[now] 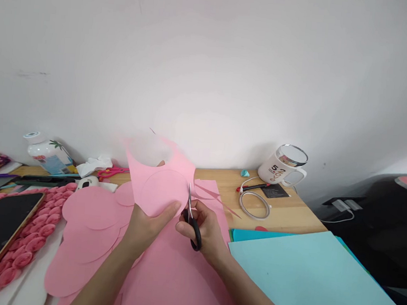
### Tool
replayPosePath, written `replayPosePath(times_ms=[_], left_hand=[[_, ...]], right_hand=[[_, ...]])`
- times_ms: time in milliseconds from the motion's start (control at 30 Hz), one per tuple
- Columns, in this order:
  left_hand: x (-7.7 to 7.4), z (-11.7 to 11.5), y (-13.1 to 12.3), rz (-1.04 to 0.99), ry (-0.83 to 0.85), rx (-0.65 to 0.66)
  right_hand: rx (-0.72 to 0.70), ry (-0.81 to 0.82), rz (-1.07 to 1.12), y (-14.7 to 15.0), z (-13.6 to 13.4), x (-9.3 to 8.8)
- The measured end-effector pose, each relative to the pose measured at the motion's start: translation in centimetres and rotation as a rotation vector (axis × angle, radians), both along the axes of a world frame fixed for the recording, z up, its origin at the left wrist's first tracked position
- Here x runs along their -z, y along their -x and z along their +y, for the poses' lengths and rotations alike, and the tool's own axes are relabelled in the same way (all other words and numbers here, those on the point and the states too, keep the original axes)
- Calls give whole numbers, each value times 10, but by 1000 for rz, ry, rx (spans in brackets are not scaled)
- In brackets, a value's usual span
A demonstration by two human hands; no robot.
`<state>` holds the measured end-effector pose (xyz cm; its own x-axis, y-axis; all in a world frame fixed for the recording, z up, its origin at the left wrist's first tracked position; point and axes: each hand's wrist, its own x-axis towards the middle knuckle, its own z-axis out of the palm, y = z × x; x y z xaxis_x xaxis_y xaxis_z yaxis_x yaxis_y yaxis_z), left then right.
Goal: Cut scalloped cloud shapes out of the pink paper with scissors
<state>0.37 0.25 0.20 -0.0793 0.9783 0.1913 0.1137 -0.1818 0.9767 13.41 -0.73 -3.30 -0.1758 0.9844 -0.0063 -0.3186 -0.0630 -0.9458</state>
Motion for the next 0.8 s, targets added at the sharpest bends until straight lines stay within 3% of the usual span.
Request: replayPosePath(times_ms=[600, 800], left_hand=[[-2, 2, 0, 3, -47, 29], [0, 2, 3, 42, 27, -6]], right_hand=[[-32, -69, -32, 0, 0, 7], [-17, -53, -78, 0, -1, 4]])
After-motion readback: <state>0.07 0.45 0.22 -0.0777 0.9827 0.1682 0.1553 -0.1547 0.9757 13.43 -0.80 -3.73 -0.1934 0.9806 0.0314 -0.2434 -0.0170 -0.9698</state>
